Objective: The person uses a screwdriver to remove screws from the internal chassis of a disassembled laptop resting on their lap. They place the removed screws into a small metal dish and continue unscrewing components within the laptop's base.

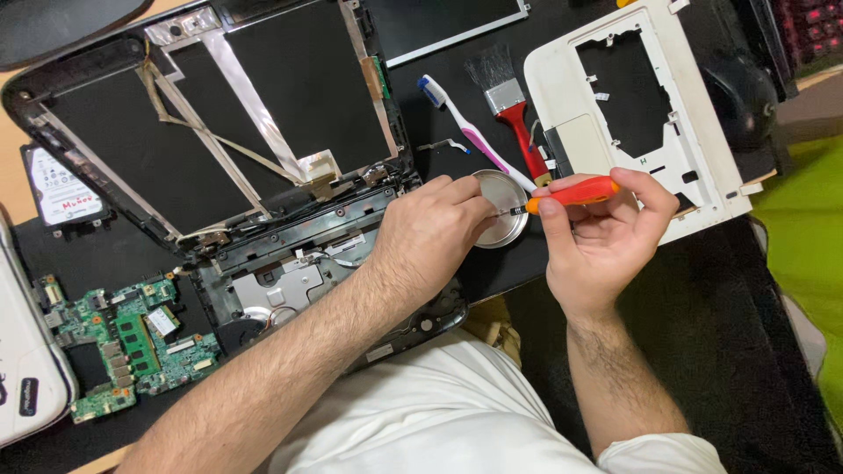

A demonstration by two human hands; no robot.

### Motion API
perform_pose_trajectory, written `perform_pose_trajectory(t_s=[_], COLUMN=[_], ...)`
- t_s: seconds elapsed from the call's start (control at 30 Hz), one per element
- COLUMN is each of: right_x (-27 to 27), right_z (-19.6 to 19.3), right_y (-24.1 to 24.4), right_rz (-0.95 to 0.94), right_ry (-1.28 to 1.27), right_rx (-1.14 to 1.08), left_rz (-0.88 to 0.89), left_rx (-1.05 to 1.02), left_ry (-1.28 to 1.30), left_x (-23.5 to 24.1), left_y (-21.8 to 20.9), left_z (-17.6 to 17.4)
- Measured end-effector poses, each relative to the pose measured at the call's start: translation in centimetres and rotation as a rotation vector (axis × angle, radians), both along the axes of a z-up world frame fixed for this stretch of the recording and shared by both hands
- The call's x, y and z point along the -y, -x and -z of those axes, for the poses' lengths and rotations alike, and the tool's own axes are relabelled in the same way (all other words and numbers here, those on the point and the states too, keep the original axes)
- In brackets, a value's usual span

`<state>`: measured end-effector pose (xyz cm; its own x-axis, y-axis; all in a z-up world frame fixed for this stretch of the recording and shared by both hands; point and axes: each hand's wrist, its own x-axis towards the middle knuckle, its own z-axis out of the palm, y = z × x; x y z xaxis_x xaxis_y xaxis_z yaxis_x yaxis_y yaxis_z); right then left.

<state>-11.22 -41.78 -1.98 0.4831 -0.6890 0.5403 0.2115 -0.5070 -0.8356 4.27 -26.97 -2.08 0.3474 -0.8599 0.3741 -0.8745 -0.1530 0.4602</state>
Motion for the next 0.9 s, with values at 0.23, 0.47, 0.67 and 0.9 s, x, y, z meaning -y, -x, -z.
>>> perform_pose_trajectory(t_s=[0.23, 0.47, 0.67, 0.9], right_x=[-2.3, -6.8, -10.2, -11.2], right_z=[-2.3, -2.0, -2.6, -2.3], right_y=[1.1, 1.8, 0.8, 0.0], right_rz=[-0.058, -0.135, -0.329, -0.423], right_ry=[-0.105, -0.169, -0.141, -0.139], right_rx=[-0.021, -0.127, -0.137, -0.131], left_rz=[-0.066, -0.265, -0.317, -0.321], left_rx=[0.001, 0.059, 0.180, 0.252], left_ry=[-0.133, -0.415, -0.275, -0.254], left_x=[-8.1, -19.8, -21.1, -20.2], left_y=[-2.6, -0.4, 1.8, 0.5], left_z=[-5.6, -6.9, -4.1, -1.3])
